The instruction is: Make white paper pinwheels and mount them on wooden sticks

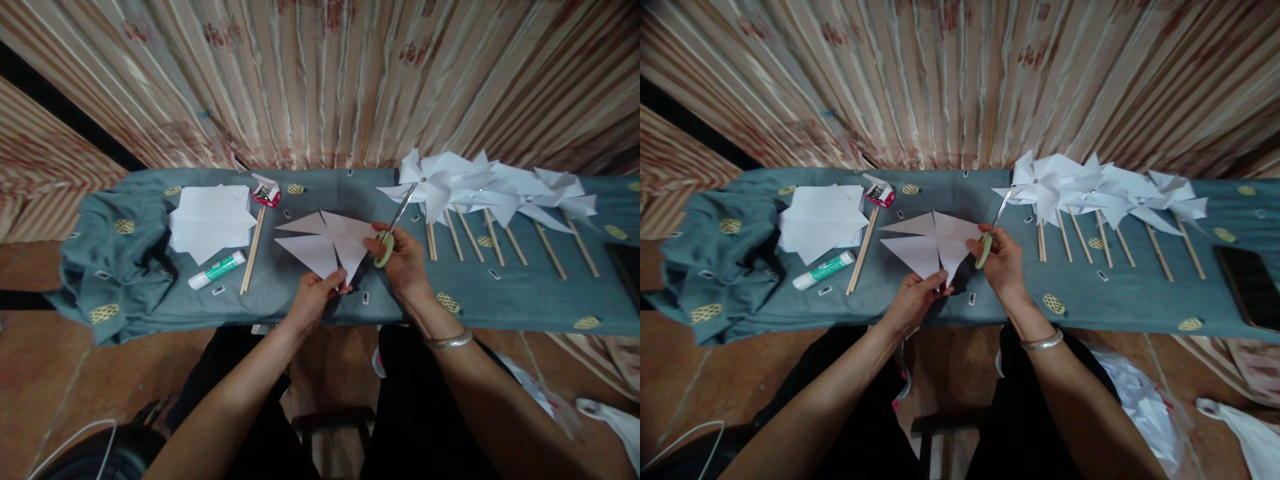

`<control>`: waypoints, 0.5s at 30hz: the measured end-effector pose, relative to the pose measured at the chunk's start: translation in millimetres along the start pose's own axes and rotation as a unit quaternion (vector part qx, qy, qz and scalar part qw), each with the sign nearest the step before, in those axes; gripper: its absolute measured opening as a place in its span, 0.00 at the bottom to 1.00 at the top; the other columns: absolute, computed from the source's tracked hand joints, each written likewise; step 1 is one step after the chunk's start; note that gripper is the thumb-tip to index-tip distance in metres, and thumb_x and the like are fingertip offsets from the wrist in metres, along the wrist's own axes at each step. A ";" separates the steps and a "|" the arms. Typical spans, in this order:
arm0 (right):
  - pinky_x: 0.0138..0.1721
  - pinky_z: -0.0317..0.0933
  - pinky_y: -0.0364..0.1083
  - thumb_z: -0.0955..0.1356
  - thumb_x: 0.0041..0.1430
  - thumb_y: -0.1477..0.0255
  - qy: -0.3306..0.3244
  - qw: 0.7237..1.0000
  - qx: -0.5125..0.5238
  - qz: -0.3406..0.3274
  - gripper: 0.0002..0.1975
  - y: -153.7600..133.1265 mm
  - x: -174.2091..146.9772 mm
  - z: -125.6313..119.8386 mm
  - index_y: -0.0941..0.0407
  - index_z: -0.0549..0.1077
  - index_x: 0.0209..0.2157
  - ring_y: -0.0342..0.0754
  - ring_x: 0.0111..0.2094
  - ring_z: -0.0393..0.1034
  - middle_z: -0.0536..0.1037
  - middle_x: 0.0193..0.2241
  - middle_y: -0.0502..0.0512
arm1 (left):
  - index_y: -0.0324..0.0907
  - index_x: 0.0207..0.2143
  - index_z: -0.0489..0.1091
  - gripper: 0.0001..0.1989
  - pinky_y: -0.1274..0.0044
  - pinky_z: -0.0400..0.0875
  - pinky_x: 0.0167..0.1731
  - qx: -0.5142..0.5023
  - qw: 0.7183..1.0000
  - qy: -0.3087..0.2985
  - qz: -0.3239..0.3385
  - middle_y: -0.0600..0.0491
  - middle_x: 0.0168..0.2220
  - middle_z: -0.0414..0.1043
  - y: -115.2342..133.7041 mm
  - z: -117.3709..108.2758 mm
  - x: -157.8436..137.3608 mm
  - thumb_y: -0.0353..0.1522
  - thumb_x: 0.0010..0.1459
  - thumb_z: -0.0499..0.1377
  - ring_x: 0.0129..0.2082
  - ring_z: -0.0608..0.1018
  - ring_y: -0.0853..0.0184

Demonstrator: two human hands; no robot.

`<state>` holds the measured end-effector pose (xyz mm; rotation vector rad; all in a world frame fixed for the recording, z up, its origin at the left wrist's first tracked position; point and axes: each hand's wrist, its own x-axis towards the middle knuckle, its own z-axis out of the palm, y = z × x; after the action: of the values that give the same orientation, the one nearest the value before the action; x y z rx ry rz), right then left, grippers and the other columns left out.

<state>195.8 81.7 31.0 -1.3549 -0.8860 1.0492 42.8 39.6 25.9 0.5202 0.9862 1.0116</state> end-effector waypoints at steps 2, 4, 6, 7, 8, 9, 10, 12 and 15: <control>0.21 0.55 0.40 0.78 0.33 0.66 0.001 1.000 0.002 -0.003 0.21 0.3 0.8 -0.4 0.53 0.74 0.32 0.39 0.22 0.60 0.69 0.21 0.42 | 0.37 0.22 0.76 0.16 0.78 0.72 0.33 -0.005 1.000 0.000 -0.007 0.55 0.23 0.74 0.8 0.0 -0.6 0.37 0.34 0.74 0.24 0.74 0.73; 0.21 0.54 0.40 0.78 0.33 0.67 0.003 1.000 0.008 -0.003 0.20 0.3 1.5 -0.8 0.53 0.74 0.32 0.38 0.21 0.59 0.69 0.21 0.41 | 0.37 0.22 0.77 0.16 0.78 0.72 0.34 -0.008 1.000 -0.005 -0.013 0.55 0.24 0.75 1.2 -0.4 -1.3 0.36 0.32 0.75 0.25 0.75 0.73; 0.21 0.54 0.40 0.79 0.33 0.67 0.003 1.000 0.010 -0.004 0.20 0.0 1.8 -1.1 0.53 0.74 0.32 0.38 0.21 0.59 0.69 0.20 0.41 | 0.38 0.23 0.77 0.15 0.77 0.73 0.36 -0.006 1.000 -0.013 -0.014 0.55 0.25 0.76 1.2 -1.2 -2.3 0.35 0.32 0.75 0.25 0.76 0.72; 0.21 0.55 0.40 0.79 0.33 0.67 0.004 1.000 0.009 -0.005 0.20 -0.2 1.8 -1.1 0.53 0.74 0.32 0.38 0.21 0.60 0.69 0.20 0.41 | 0.38 0.23 0.78 0.14 0.77 0.73 0.37 -0.003 1.000 -0.015 -0.013 0.55 0.25 0.76 1.1 -1.5 -2.8 0.35 0.33 0.75 0.26 0.76 0.72; 0.21 0.55 0.40 0.79 0.33 0.67 0.005 1.000 0.008 -0.004 0.20 -0.4 1.8 -1.1 0.53 0.74 0.32 0.38 0.21 0.60 0.69 0.20 0.41 | 0.39 0.24 0.78 0.14 0.77 0.73 0.37 0.000 1.000 -0.017 -0.010 0.55 0.25 0.76 1.1 -1.8 -3.3 0.34 0.33 0.75 0.26 0.76 0.72; 0.21 0.55 0.40 0.79 0.32 0.67 0.006 1.000 0.008 -0.002 0.20 -0.4 1.8 -1.0 0.53 0.74 0.32 0.38 0.21 0.60 0.70 0.20 0.41 | 0.39 0.24 0.78 0.14 0.77 0.73 0.38 0.003 1.000 -0.018 -0.008 0.55 0.25 0.76 1.1 -1.8 -3.9 0.34 0.33 0.75 0.27 0.76 0.72; 0.21 0.56 0.41 0.79 0.32 0.67 0.008 1.000 0.009 0.000 0.21 -0.4 1.8 -0.8 0.53 0.74 0.32 0.38 0.21 0.61 0.70 0.21 0.41 | 0.39 0.24 0.78 0.14 0.77 0.72 0.38 0.005 1.000 -0.020 -0.005 0.56 0.24 0.76 1.2 -1.7 -4.4 0.34 0.34 0.74 0.27 0.76 0.72; 0.21 0.56 0.41 0.79 0.31 0.66 0.011 1.000 0.008 0.001 0.21 0.0 1.8 -0.3 0.53 0.75 0.31 0.38 0.22 0.61 0.70 0.21 0.41 | 0.39 0.24 0.77 0.13 0.77 0.72 0.38 0.007 1.000 -0.025 -0.001 0.56 0.24 0.75 1.6 -1.0 -5.3 0.34 0.34 0.74 0.26 0.75 0.72; 0.22 0.56 0.41 0.79 0.32 0.65 0.014 1.000 0.001 -0.003 0.21 0.9 1.9 0.1 0.53 0.75 0.32 0.39 0.22 0.61 0.71 0.21 0.42 | 0.39 0.22 0.76 0.13 0.76 0.72 0.38 0.007 0.999 -0.034 0.003 0.57 0.24 0.73 2.0 -0.1 -5.9 0.33 0.33 0.75 0.26 0.74 0.73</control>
<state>196.2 83.5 30.0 -1.3600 -0.8678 1.0242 40.7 35.3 30.0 0.5651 0.9325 0.9880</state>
